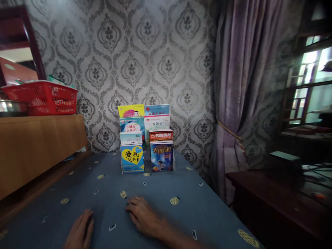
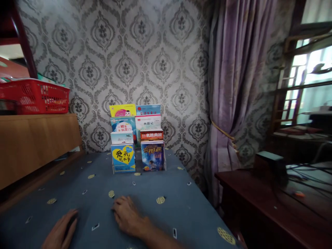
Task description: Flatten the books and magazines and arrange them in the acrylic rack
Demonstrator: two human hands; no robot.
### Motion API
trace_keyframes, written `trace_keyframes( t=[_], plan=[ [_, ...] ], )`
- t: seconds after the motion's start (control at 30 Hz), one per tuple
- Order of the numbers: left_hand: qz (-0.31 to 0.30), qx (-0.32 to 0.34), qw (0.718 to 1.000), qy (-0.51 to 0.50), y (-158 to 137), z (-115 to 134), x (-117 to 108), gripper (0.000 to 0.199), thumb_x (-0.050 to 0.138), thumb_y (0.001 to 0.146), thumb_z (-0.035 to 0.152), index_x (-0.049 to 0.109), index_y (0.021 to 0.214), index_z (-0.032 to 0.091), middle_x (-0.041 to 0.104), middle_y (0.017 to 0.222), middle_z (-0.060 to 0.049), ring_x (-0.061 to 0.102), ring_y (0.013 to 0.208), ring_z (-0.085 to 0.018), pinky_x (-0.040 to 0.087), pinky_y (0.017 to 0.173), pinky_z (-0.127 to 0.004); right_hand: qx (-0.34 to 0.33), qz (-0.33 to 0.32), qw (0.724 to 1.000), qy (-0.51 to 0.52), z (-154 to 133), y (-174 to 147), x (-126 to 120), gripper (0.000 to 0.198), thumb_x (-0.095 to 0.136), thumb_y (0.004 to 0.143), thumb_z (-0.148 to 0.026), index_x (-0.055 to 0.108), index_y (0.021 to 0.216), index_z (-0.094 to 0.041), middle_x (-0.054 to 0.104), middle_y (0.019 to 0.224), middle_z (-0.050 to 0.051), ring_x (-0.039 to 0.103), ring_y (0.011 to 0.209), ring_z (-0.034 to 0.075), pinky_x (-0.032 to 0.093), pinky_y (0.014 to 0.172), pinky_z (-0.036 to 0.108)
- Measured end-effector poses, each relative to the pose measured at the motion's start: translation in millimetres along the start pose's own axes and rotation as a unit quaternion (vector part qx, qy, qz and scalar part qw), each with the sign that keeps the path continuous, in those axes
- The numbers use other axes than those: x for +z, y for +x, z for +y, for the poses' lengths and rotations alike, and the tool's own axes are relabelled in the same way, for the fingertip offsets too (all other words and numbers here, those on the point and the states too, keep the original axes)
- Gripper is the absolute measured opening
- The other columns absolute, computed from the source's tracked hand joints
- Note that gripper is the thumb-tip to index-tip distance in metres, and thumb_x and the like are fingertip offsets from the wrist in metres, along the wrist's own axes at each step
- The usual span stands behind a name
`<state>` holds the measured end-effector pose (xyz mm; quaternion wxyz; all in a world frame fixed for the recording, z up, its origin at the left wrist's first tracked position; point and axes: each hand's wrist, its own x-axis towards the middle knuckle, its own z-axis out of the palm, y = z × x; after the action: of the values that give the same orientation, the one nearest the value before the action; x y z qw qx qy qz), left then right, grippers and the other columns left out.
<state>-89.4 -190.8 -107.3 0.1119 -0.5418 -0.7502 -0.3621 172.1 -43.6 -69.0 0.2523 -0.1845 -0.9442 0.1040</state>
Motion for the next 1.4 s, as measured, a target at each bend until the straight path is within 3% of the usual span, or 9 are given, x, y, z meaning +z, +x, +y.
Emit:
trace_keyframes(
  t=[0.13,0.23,0.43,0.53,0.7,0.83,0.93,1.17,1.4],
  plan=[
    [0.059,-0.016,0.998,0.001,1,20,-4,0.042,0.041,0.091,0.048,0.072,0.107,0.026,0.076,0.118,-0.006,0.07,0.116,-0.03,0.058,0.1,-0.048,-0.007,-0.005,1.0,-0.011,0,4,1,0.025,0.057,0.092,-0.015,0.07,0.112,-0.022,0.071,0.123,0.008,0.063,0.117,0.022,0.046,0.106,0.037],
    [0.064,-0.029,0.997,0.021,-1,37,-10,0.042,0.039,0.093,0.043,0.072,0.107,0.022,0.075,0.118,-0.009,0.068,0.116,-0.029,0.053,0.104,-0.049,-0.024,-0.013,1.0,0.01,2,6,2,0.028,0.054,0.091,-0.012,0.072,0.112,-0.02,0.072,0.122,0.01,0.064,0.116,0.024,0.049,0.104,0.039],
    [-0.053,-0.03,0.994,0.096,-23,53,-38,0.037,0.04,0.1,0.029,0.069,0.122,0.018,0.068,0.133,-0.013,0.061,0.127,-0.025,0.043,0.112,-0.048,-0.077,0.006,0.991,0.11,22,17,16,0.031,0.049,0.089,-0.021,0.076,0.103,-0.024,0.077,0.109,0.01,0.07,0.103,0.027,0.055,0.095,0.049],
    [-0.084,-0.042,0.984,0.153,-46,43,-58,0.038,0.038,0.104,0.027,0.062,0.133,0.022,0.061,0.143,-0.01,0.05,0.14,-0.025,0.03,0.118,-0.057,-0.092,0.015,0.982,0.161,31,22,25,0.03,0.05,0.088,-0.03,0.077,0.101,-0.025,0.078,0.107,0.009,0.071,0.102,0.029,0.056,0.094,0.054],
    [-0.024,-0.128,0.958,0.255,-75,5,-117,0.037,0.037,0.104,0.027,0.069,0.12,0.018,0.064,0.138,-0.014,0.051,0.138,-0.029,0.037,0.114,-0.053,-0.091,0.02,0.982,0.166,32,22,23,0.031,0.052,0.085,-0.033,0.079,0.098,-0.026,0.079,0.106,0.01,0.071,0.101,0.032,0.056,0.092,0.057],
    [0.055,-0.215,0.914,0.341,-68,-35,-174,0.04,0.034,0.103,0.032,0.065,0.122,0.014,0.061,0.139,-0.016,0.053,0.133,-0.027,0.04,0.113,-0.042,-0.093,0.015,0.98,0.176,31,23,22,0.029,0.054,0.084,-0.032,0.079,0.097,-0.026,0.079,0.104,0.01,0.072,0.098,0.032,0.058,0.089,0.055],
    [0.075,-0.274,0.887,0.365,-48,-60,-203,0.05,0.032,0.101,0.038,0.059,0.127,0.004,0.059,0.135,-0.026,0.053,0.13,-0.035,0.041,0.108,-0.047,-0.098,0.018,0.983,0.156,29,22,20,0.029,0.052,0.086,-0.029,0.078,0.098,-0.025,0.078,0.105,0.011,0.072,0.1,0.031,0.059,0.089,0.053],
    [0.072,-0.369,0.846,0.377,3,-85,-208,0.068,0.04,0.092,0.052,0.057,0.121,-0.007,0.062,0.117,-0.039,0.058,0.115,-0.052,0.045,0.09,-0.061,-0.113,0.023,0.988,0.105,25,15,14,0.031,0.046,0.094,-0.02,0.074,0.107,-0.021,0.077,0.111,0.012,0.071,0.105,0.026,0.058,0.093,0.048],
    [-0.01,-0.407,0.829,0.384,22,-102,-216,0.076,0.028,0.094,0.063,0.058,0.124,0.0,0.056,0.133,-0.036,0.05,0.128,-0.05,0.04,0.096,-0.062,-0.088,0.027,0.989,0.113,21,10,13,0.029,0.047,0.097,-0.021,0.073,0.109,-0.023,0.076,0.111,0.012,0.07,0.105,0.025,0.055,0.096,0.046]
  ],
)
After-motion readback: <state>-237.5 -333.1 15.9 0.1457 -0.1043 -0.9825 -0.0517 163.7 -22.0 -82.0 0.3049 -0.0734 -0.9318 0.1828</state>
